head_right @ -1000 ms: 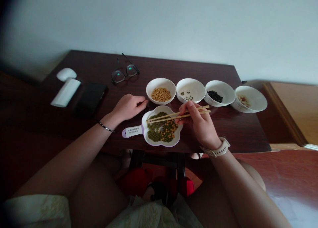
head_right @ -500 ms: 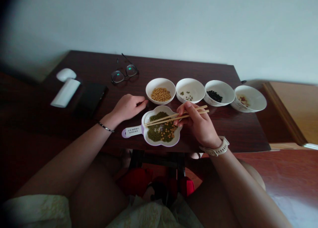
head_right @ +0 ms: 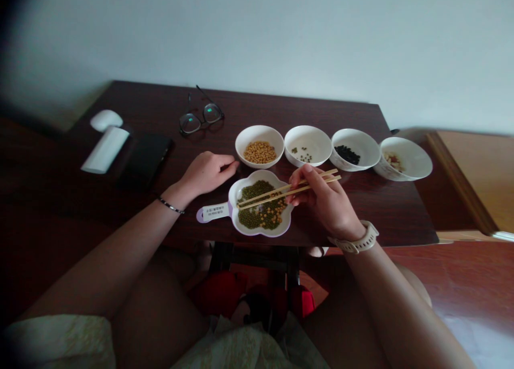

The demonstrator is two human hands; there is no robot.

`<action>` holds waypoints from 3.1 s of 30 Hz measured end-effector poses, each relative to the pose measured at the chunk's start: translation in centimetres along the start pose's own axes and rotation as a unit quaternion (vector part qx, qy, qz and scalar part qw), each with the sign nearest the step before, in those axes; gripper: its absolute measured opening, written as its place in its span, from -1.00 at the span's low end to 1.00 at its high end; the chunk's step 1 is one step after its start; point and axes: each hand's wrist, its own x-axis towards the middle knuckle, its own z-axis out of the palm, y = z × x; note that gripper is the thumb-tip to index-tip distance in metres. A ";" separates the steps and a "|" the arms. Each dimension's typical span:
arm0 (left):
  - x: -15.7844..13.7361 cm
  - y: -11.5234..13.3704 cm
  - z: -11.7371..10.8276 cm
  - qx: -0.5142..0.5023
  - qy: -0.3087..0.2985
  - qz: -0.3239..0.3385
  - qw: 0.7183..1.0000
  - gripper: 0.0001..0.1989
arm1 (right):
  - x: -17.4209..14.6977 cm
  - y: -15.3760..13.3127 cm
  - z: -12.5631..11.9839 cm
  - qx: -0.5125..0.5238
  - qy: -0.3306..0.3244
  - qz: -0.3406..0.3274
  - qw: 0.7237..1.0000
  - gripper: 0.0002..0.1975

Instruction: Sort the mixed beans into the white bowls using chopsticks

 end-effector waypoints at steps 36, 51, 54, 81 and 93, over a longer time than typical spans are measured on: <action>0.0 -0.1 0.1 -0.003 0.000 0.000 1.000 -0.55 | 0.0 0.1 -0.4 0.017 -0.011 -0.005 1.000 -0.61; 0.1 -0.1 0.1 -0.003 0.004 0.003 1.000 -0.55 | 0.0 0.2 -0.3 0.023 -0.033 -0.006 0.999 -0.63; 0.0 -0.1 0.1 -0.005 0.004 0.003 1.000 -0.55 | 0.0 0.3 -0.4 0.026 -0.032 -0.004 0.999 -0.63; 0.0 -0.2 0.2 -0.006 0.003 0.003 1.000 -0.56 | -0.2 -0.4 -0.6 0.024 -0.051 0.002 0.998 -0.61; 0.0 -0.1 0.1 0.006 0.003 -0.002 1.000 -0.56 | -0.2 0.1 -0.8 -0.001 -0.075 0.013 0.997 -0.59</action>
